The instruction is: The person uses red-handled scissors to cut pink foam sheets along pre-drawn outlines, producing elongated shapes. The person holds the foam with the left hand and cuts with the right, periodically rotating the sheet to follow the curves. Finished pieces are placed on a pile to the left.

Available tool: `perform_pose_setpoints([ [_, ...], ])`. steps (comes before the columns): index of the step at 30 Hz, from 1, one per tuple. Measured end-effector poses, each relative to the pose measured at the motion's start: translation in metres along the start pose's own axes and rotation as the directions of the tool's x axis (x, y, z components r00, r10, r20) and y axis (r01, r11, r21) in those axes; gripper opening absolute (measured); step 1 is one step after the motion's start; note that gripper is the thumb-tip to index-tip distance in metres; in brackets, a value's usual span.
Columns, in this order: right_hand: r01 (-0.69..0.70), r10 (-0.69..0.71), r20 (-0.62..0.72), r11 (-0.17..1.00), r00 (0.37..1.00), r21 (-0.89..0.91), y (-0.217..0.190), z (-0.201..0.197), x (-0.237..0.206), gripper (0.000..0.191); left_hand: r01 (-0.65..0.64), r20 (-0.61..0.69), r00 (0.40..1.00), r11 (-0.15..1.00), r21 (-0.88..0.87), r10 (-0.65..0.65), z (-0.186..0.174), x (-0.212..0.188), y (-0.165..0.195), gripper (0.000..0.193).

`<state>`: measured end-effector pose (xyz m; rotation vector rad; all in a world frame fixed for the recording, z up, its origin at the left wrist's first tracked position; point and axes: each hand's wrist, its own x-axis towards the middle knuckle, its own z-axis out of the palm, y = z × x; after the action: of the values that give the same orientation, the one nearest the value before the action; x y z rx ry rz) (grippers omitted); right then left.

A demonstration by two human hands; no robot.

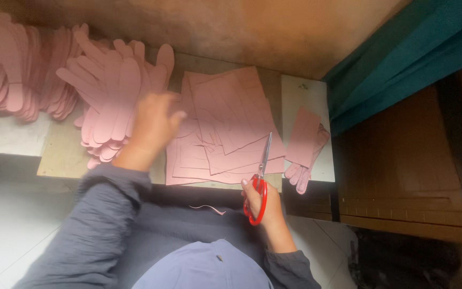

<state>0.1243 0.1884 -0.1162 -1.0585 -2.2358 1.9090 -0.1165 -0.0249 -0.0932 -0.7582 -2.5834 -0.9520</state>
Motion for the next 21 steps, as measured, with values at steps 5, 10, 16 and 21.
perform_pose_setpoints([
  [5,-0.02,0.02,0.009,0.999,1.0,0.027,0.003,0.002,0.001,0.032,0.251,0.327,0.912,0.968,0.031,-0.247,0.09,-0.008,0.072,0.05],
  [10,-0.078,0.078,0.027,0.996,0.997,0.029,0.012,-0.001,-0.013,0.031,0.394,0.105,0.909,0.914,0.094,-0.403,0.111,0.031,0.067,0.092],
  [16,-0.074,0.075,0.024,0.997,0.997,-0.027,0.032,-0.006,-0.018,0.032,0.391,0.351,0.807,0.875,0.287,-0.476,0.089,0.075,0.053,0.126],
  [21,0.04,-0.04,0.026,0.999,0.999,0.005,0.043,-0.003,-0.013,0.031,0.352,0.45,0.725,0.842,0.409,-0.522,0.09,0.092,0.051,0.104],
])
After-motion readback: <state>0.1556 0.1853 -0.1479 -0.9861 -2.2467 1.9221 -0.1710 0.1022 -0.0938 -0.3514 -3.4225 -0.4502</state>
